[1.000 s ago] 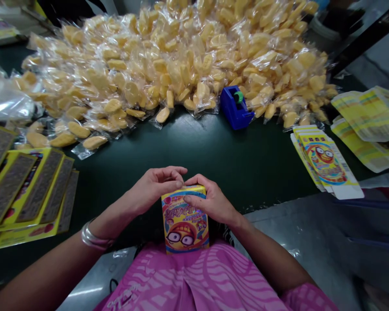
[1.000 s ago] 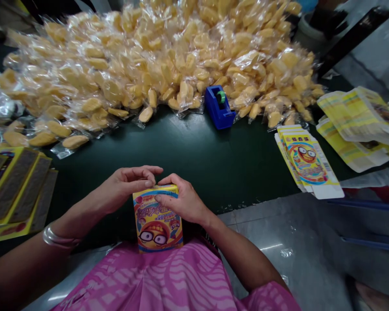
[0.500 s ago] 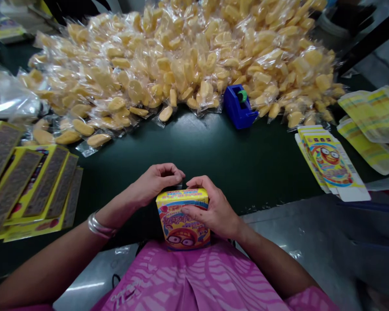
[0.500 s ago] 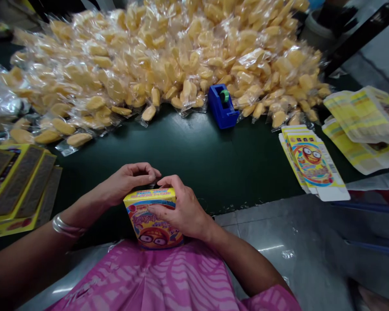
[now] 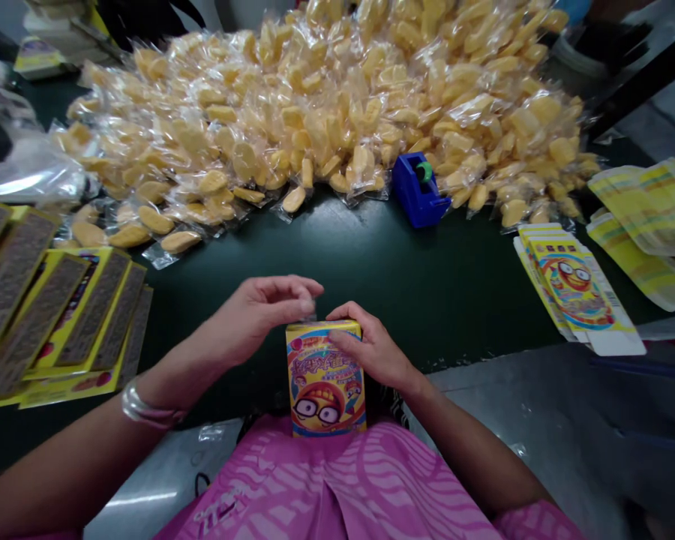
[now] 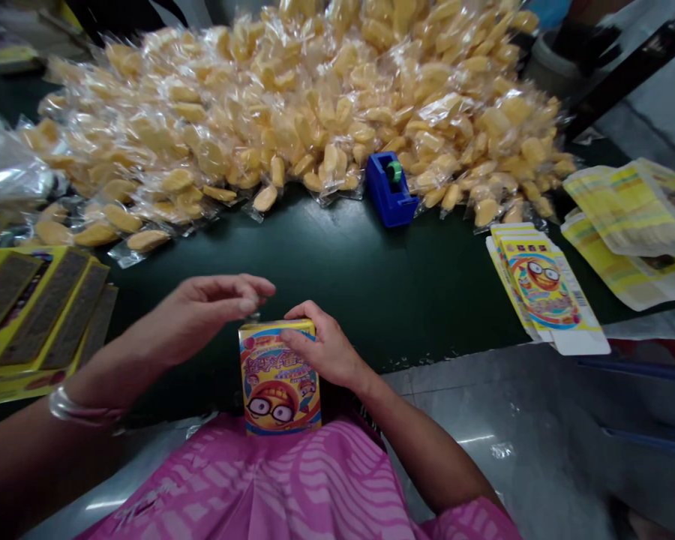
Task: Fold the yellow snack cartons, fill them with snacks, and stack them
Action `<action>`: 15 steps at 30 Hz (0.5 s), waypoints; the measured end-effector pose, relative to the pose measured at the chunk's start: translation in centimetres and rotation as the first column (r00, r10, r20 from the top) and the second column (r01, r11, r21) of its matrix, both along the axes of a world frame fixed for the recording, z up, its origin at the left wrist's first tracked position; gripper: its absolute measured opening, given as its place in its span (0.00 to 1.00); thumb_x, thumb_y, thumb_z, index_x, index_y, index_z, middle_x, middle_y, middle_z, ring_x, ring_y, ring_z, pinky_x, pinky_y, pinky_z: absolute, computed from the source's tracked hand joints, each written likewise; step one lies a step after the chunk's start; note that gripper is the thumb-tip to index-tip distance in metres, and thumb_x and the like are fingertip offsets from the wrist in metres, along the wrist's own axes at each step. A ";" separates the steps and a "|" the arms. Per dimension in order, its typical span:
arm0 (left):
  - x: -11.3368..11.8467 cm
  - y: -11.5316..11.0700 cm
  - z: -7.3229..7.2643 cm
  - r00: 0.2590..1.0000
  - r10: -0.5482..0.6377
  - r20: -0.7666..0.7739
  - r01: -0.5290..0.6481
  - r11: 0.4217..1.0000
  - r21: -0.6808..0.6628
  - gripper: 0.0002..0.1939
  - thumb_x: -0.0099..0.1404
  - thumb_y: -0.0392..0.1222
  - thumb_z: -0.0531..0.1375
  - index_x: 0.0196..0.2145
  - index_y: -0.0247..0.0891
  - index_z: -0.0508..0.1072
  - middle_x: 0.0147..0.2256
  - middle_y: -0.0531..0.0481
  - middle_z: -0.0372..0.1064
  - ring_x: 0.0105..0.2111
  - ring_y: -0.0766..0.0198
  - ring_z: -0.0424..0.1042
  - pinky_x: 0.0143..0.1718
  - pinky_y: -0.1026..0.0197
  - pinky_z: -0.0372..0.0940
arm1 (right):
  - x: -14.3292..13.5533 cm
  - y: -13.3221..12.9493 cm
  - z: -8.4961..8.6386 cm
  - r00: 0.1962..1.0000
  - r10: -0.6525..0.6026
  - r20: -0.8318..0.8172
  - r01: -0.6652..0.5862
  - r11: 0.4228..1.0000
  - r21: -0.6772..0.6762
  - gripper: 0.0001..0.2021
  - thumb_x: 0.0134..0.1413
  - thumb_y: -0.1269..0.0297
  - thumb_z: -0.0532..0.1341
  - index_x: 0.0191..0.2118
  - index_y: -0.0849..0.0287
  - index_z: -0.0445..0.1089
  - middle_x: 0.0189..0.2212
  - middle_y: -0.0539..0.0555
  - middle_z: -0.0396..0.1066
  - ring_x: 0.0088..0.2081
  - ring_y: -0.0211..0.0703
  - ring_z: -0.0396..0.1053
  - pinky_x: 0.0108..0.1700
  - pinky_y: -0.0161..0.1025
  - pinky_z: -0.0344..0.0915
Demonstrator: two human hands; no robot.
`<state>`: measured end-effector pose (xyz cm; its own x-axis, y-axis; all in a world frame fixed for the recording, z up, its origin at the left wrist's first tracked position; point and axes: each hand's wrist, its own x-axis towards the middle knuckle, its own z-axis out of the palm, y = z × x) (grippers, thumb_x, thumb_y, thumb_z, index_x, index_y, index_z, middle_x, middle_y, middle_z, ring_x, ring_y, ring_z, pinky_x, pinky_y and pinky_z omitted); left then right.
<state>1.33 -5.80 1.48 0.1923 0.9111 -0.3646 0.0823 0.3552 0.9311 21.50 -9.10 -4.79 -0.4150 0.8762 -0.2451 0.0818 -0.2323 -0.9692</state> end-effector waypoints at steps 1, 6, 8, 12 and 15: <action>0.1 -0.1 -0.4 0.999 -0.051 -0.002 0.051 0.997 -0.050 0.10 0.47 0.45 0.71 0.21 0.39 0.76 0.44 0.46 0.77 0.45 0.52 0.73 0.45 0.54 0.67 | 0.0 0.0 -0.1 1.000 0.011 -0.026 -0.011 1.000 -0.015 0.20 0.55 0.45 0.62 0.42 0.58 0.66 0.36 0.51 0.68 0.35 0.39 0.67 0.36 0.36 0.64; 0.4 -0.8 -2.1 0.995 -0.095 0.005 0.095 0.990 -0.101 0.09 0.47 0.46 0.71 0.20 0.40 0.76 0.50 0.45 0.75 0.52 0.47 0.70 0.47 0.51 0.67 | 0.0 -0.1 -0.5 0.990 0.034 -0.134 -0.045 0.996 -0.080 0.32 0.51 0.31 0.57 0.44 0.58 0.65 0.35 0.53 0.70 0.34 0.41 0.68 0.36 0.38 0.64; 0.4 -0.9 -2.3 0.993 -0.118 -0.005 0.117 0.988 -0.104 0.10 0.48 0.46 0.71 0.20 0.40 0.76 0.50 0.45 0.74 0.52 0.46 0.70 0.47 0.51 0.67 | -0.2 0.0 -0.5 0.990 0.014 -0.142 -0.026 0.996 -0.085 0.34 0.49 0.30 0.58 0.43 0.59 0.66 0.35 0.53 0.70 0.34 0.40 0.68 0.36 0.38 0.64; 0.1 -0.6 -2.8 0.995 -0.104 0.001 0.103 0.985 -0.142 0.12 0.46 0.47 0.72 0.20 0.39 0.76 0.52 0.45 0.73 0.50 0.47 0.71 0.47 0.52 0.66 | -0.8 0.0 -0.1 0.992 -0.014 -0.128 -0.003 0.991 -0.131 0.33 0.41 0.35 0.67 0.42 0.59 0.65 0.33 0.51 0.70 0.33 0.40 0.67 0.35 0.37 0.64; -0.3 -0.1 -3.5 1.000 -0.023 0.005 0.023 0.988 -0.152 0.14 0.45 0.49 0.72 0.20 0.38 0.75 0.49 0.42 0.75 0.49 0.48 0.72 0.45 0.52 0.66 | -1.0 -0.1 0.0 0.995 -0.006 -0.099 -0.008 0.989 -0.149 0.30 0.38 0.44 0.73 0.42 0.57 0.65 0.34 0.50 0.71 0.33 0.40 0.69 0.36 0.37 0.66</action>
